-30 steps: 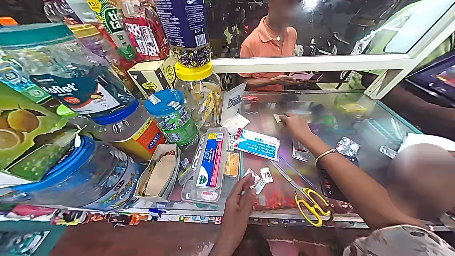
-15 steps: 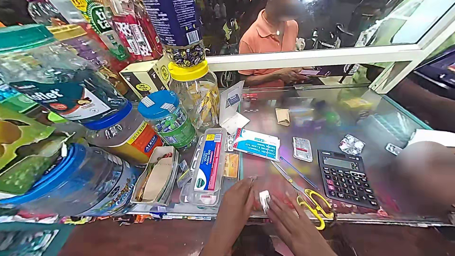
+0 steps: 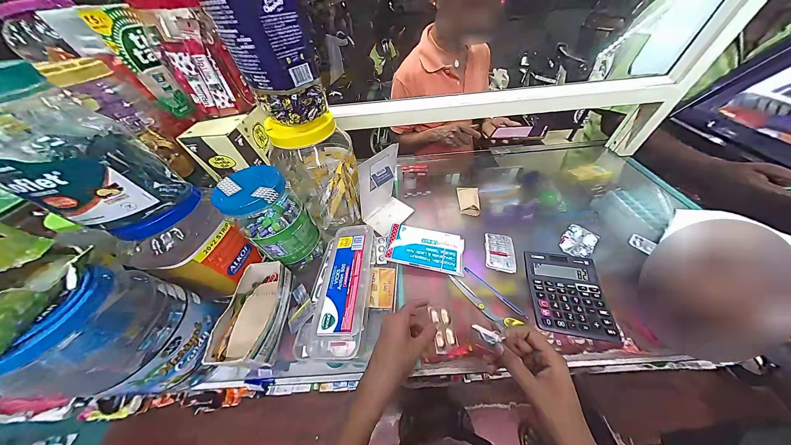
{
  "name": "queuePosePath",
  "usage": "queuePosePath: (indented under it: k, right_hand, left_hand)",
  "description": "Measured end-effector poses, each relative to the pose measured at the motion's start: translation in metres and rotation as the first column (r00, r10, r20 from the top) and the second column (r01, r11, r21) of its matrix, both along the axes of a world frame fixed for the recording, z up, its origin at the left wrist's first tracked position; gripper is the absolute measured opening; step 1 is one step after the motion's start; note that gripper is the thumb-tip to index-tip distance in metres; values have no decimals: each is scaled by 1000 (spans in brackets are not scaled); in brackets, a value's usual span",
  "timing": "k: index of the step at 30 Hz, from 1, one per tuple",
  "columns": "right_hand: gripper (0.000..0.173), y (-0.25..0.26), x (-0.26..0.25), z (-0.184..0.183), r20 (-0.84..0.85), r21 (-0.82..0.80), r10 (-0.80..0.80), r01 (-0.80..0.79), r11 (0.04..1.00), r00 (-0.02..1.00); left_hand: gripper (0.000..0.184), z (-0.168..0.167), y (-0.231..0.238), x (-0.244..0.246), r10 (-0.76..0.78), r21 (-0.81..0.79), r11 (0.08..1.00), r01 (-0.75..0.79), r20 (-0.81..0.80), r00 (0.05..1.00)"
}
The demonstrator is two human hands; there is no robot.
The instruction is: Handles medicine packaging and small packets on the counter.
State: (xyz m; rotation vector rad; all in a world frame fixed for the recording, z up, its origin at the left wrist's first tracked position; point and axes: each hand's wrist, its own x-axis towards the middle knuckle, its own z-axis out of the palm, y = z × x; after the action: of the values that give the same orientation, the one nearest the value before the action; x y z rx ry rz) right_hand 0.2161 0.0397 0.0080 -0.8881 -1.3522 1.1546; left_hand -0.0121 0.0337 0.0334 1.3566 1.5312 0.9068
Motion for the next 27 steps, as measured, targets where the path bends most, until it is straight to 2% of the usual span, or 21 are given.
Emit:
queuePosePath:
  k: [2, 4, 5, 7, 10, 13, 15, 17, 20, 22, 24, 27]
  right_hand:
    - [22, 2, 3, 5, -32, -27, -10, 10, 1000, 999]
    - [22, 5, 8, 9, -35, -45, -30, 29, 999, 999]
    - [21, 7, 10, 8, -36, -57, -40, 38, 998, 999]
    - [24, 9, 12, 9, -42, -74, -51, 48, 996, 998]
    - [36, 13, 15, 10, -45, -9, -37, 37, 999, 998]
    - [21, 9, 22, 9, -3, 49, -87, 87, 995, 996]
    - [19, 11, 29, 8, 12, 55, -110, 109, 992, 994]
    - [19, 14, 34, 10, 10, 75, -141, 140, 987, 990]
    - [30, 18, 36, 33, 36, 246, -235, 219, 944, 971]
    - [30, 21, 32, 54, 51, 404, -323, 276, 872, 945]
    - [28, 27, 25, 67, 102, 558, -424, 301, 773, 900]
    - [24, 30, 14, 72, 268, 702, -545, 227, 675, 794]
  left_hand:
    - [51, 17, 9, 7, -49, -57, 998, 35, -265, 963]
    - [52, 39, 27, 15, -63, -14, 998, 64, -494, 867]
    - [54, 52, 41, 19, -117, -48, 993, 110, -589, 799]
    - [73, 67, 84, 25, -273, -165, 960, 228, -746, 608]
    - [102, 59, 147, 23, -427, -264, 886, 380, -783, 452]
    - [95, 46, 170, 18, -485, -285, 842, 458, -771, 413]
    - [92, 51, 169, 20, -466, -267, 843, 467, -797, 384]
    - [97, 61, 159, 21, -406, -184, 858, 480, -815, 413]
    - [97, 84, 129, 25, -264, 80, 851, 520, -789, 554]
    - [89, 90, 99, 33, -161, 282, 798, 532, -752, 640]
    - [84, 87, 74, 41, -84, 414, 743, 526, -722, 687]
    - [86, 71, 52, 45, 48, 560, 666, 492, -691, 721]
